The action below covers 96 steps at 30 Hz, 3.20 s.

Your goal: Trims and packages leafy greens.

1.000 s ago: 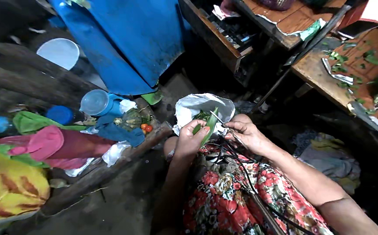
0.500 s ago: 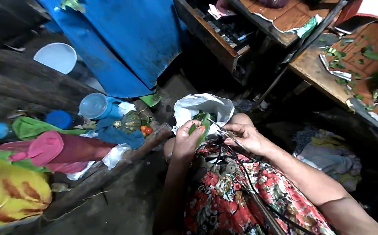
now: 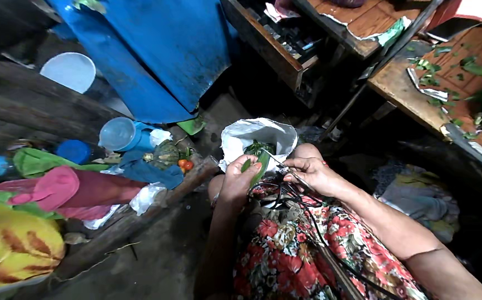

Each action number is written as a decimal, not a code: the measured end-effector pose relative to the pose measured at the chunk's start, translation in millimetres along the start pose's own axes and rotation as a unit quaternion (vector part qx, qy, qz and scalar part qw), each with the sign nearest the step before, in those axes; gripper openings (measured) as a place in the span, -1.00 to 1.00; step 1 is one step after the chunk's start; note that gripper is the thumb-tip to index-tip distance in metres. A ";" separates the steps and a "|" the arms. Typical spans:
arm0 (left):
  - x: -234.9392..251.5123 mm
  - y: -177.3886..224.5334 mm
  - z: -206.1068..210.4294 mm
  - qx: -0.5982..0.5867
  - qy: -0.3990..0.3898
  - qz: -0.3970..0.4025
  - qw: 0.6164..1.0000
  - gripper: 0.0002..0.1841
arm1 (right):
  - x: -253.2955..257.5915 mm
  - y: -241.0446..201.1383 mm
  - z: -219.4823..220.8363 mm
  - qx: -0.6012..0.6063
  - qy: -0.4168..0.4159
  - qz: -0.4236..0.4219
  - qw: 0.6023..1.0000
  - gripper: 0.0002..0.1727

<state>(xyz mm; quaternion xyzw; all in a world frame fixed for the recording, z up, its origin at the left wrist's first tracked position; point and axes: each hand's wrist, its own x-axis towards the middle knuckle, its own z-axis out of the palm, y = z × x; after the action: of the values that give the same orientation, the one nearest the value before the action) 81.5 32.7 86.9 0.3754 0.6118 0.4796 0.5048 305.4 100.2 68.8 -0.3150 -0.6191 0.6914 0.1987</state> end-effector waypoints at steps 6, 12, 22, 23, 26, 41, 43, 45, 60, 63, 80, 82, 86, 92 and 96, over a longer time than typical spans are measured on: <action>1.1 -0.6 -0.4 0.002 0.005 0.007 1.000 -0.91 | -3.6 -3.1 0.6 -0.041 0.010 0.015 0.999 -0.52; 0.1 1.8 3.1 0.029 -0.014 -0.004 0.999 -0.91 | -3.1 -6.9 2.8 -0.091 -0.012 0.030 0.995 -0.48; 0.1 1.7 4.3 0.033 -0.022 0.006 0.999 -0.90 | -3.6 -4.0 -0.8 -0.030 -0.021 0.015 0.999 -0.62; 0.4 1.2 4.2 0.032 -0.023 0.009 0.999 -0.90 | -3.8 -3.7 -0.8 -0.028 -0.013 0.015 0.999 -0.63; 2.4 -1.0 3.4 0.029 -0.023 0.018 0.999 -0.92 | -3.4 -0.3 -0.7 -0.028 0.025 0.006 0.999 -0.64; 2.9 -1.3 4.5 0.033 -0.034 0.050 0.998 -0.95 | -4.3 -0.4 -1.2 -0.072 -0.007 0.004 0.997 -0.61; 2.1 -2.1 2.9 0.029 -0.044 0.051 0.997 -0.88 | -4.7 -1.7 -0.7 -0.074 0.004 0.010 0.997 -0.64; 1.4 -1.2 1.0 0.040 -0.057 0.042 0.997 -0.81 | -5.7 -2.1 -1.1 -0.058 0.009 0.019 0.998 -0.66; 1.1 0.1 7.2 0.033 -0.030 0.034 0.998 -0.94 | -9.7 -0.6 -2.9 -0.109 -0.006 0.031 0.994 -0.49; 1.4 -1.0 8.2 0.044 -0.047 0.033 0.997 -0.94 | -9.9 -2.3 -1.0 -0.112 -0.003 0.031 0.993 -0.52; -0.2 -1.2 5.7 0.031 -0.038 0.026 0.998 -0.90 | -10.8 2.3 -5.5 -0.077 0.038 0.004 0.996 -0.59; 1.1 -4.1 5.3 0.014 -0.034 0.033 0.999 -0.91 | -10.8 2.3 -6.2 -0.102 0.017 0.018 0.994 -0.53; 1.8 -5.5 7.8 0.003 -0.049 0.038 0.998 -0.91 | -11.5 -0.2 -5.1 -0.122 -0.008 0.031 0.992 -0.50; 1.6 -1.6 12.0 0.030 -0.071 0.043 0.996 -0.89 | -9.7 -1.1 -4.2 -0.108 -0.001 0.024 0.994 -0.57; 1.1 -3.6 8.1 0.027 -0.077 0.042 0.996 -0.92 | -10.4 -0.9 -4.5 -0.090 0.009 0.023 0.996 -0.64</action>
<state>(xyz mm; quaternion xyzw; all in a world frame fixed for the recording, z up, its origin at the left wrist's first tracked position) 89.3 34.5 82.9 0.4502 0.5670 0.4537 0.5196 315.9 96.7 71.6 -0.3518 -0.6697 0.6344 0.1589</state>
